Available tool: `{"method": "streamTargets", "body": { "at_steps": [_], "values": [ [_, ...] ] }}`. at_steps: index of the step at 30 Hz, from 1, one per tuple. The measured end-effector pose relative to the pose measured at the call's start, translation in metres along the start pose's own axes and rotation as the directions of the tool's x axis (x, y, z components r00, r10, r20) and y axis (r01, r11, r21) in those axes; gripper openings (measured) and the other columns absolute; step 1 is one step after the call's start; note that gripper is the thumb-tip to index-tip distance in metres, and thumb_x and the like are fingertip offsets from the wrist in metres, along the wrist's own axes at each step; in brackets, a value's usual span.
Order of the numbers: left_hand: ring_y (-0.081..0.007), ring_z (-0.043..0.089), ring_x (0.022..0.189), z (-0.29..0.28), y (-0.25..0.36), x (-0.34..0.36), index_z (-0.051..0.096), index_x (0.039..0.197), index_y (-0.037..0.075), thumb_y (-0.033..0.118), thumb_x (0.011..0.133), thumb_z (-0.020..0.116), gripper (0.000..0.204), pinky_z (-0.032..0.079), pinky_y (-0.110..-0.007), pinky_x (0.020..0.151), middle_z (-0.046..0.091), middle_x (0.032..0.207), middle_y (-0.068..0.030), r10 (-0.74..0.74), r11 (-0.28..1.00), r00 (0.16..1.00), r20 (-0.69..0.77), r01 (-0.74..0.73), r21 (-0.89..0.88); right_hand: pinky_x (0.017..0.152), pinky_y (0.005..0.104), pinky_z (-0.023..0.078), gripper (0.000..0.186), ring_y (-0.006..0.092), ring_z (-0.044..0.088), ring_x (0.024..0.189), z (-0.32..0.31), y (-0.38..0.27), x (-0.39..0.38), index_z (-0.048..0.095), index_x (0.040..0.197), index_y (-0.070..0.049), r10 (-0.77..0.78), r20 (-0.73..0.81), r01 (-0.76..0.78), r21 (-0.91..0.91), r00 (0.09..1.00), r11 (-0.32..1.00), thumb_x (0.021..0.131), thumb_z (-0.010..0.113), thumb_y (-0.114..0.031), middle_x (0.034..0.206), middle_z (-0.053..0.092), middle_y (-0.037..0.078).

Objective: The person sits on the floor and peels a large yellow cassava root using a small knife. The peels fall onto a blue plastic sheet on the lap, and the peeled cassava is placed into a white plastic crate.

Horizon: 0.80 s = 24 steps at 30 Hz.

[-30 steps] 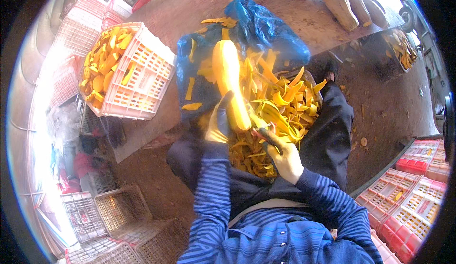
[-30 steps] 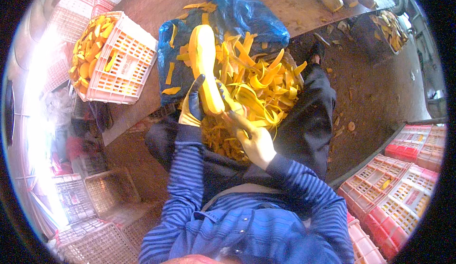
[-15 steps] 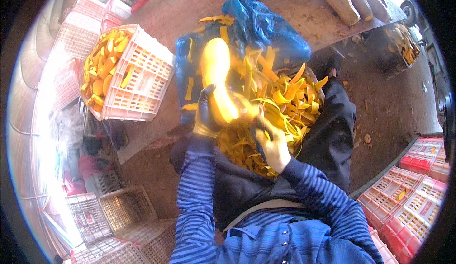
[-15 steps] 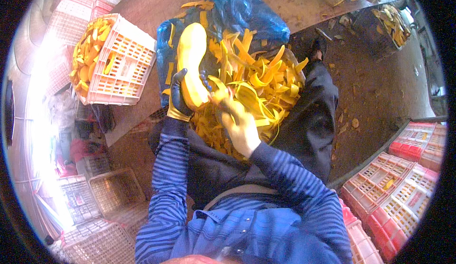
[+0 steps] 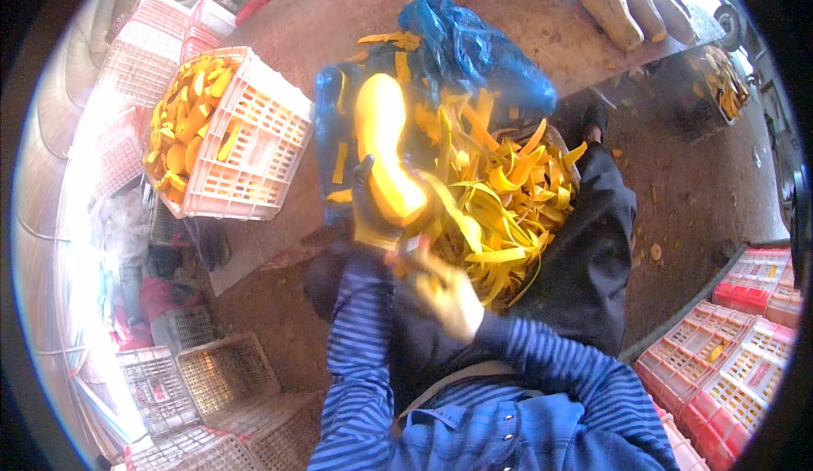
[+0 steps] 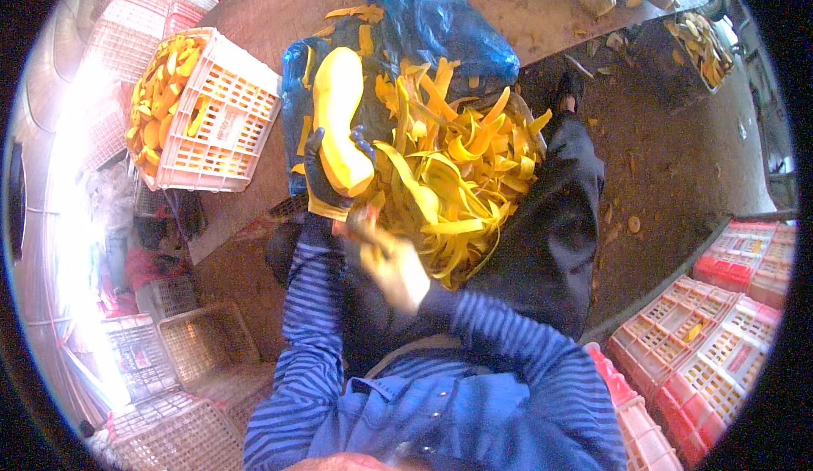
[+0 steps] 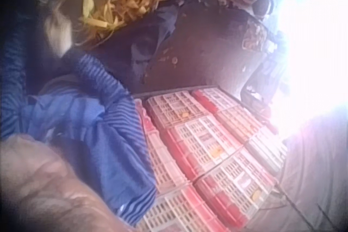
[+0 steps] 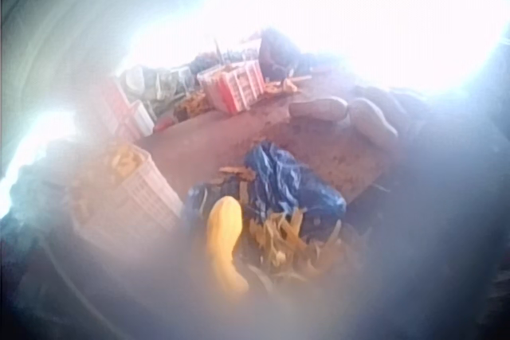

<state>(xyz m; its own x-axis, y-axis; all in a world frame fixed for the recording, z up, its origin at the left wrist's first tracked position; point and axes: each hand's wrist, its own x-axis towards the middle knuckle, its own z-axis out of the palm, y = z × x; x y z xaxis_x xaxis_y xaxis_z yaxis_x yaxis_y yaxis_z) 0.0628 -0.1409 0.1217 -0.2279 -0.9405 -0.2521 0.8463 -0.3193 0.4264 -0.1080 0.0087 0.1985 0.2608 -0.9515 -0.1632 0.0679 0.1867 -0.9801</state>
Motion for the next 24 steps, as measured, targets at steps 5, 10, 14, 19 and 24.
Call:
{"method": "streamTargets", "body": {
  "at_steps": [5,10,14,19,24],
  "values": [
    [-0.0248,0.060,0.103,-0.007,0.008,0.000,0.055,0.129,-0.002,0.042,0.097,0.065,0.055,0.051,-0.041,0.096,0.062,0.112,-0.0124,-0.023,0.981,0.998,0.058,0.034,-0.193,0.096,0.0306,0.047,0.051,0.0159,0.064,0.106,-0.014,-0.027,0.006,0.057,0.150,-0.009,-0.079,-0.179,0.093,0.073,0.981,0.993,0.099,0.057,-0.005,0.119,0.071,0.008],
    [-0.0277,0.061,0.101,-0.001,0.001,-0.006,0.051,0.133,-0.009,0.052,0.098,0.060,0.070,0.050,-0.045,0.096,0.061,0.108,-0.0138,0.228,0.945,0.948,0.221,-0.271,0.185,0.072,0.0255,0.050,0.050,0.0089,0.059,0.078,0.006,-0.006,0.019,0.057,0.150,-0.009,0.101,-0.065,-0.080,0.267,0.993,0.960,0.100,0.060,-0.010,0.100,0.068,0.000],
    [-0.0237,0.061,0.099,-0.004,-0.001,-0.011,0.055,0.131,-0.003,0.052,0.096,0.064,0.066,0.047,-0.044,0.102,0.063,0.102,-0.0101,0.000,0.983,1.000,-0.023,-0.005,-0.184,0.103,0.0312,0.049,0.053,0.0174,0.064,0.115,0.012,0.010,-0.011,0.052,0.152,-0.005,-0.173,0.079,0.166,0.087,0.982,0.982,0.099,0.059,-0.008,0.125,0.071,0.011],
    [-0.0246,0.062,0.102,-0.016,0.000,-0.005,0.042,0.148,-0.002,0.055,0.103,0.054,0.074,0.055,-0.039,0.093,0.062,0.116,-0.0149,0.113,0.973,0.975,0.192,-0.147,0.177,0.108,0.0304,0.045,0.048,0.0166,0.062,0.120,-0.003,0.001,0.000,0.057,0.147,-0.001,0.015,-0.068,0.000,0.205,0.998,0.979,0.099,0.058,-0.007,0.132,0.070,0.016],
    [-0.0266,0.060,0.109,-0.027,0.001,-0.003,0.049,0.139,-0.003,0.049,0.094,0.065,0.070,0.044,-0.051,0.108,0.060,0.116,-0.0120,-0.031,0.945,0.999,0.029,0.039,-0.325,0.114,0.0327,0.041,0.048,0.0182,0.057,0.133,0.007,-0.028,-0.011,0.057,0.148,-0.007,0.201,0.228,-0.200,-0.027,0.953,0.979,0.100,0.056,-0.007,0.142,0.065,0.015]
  ]
}}
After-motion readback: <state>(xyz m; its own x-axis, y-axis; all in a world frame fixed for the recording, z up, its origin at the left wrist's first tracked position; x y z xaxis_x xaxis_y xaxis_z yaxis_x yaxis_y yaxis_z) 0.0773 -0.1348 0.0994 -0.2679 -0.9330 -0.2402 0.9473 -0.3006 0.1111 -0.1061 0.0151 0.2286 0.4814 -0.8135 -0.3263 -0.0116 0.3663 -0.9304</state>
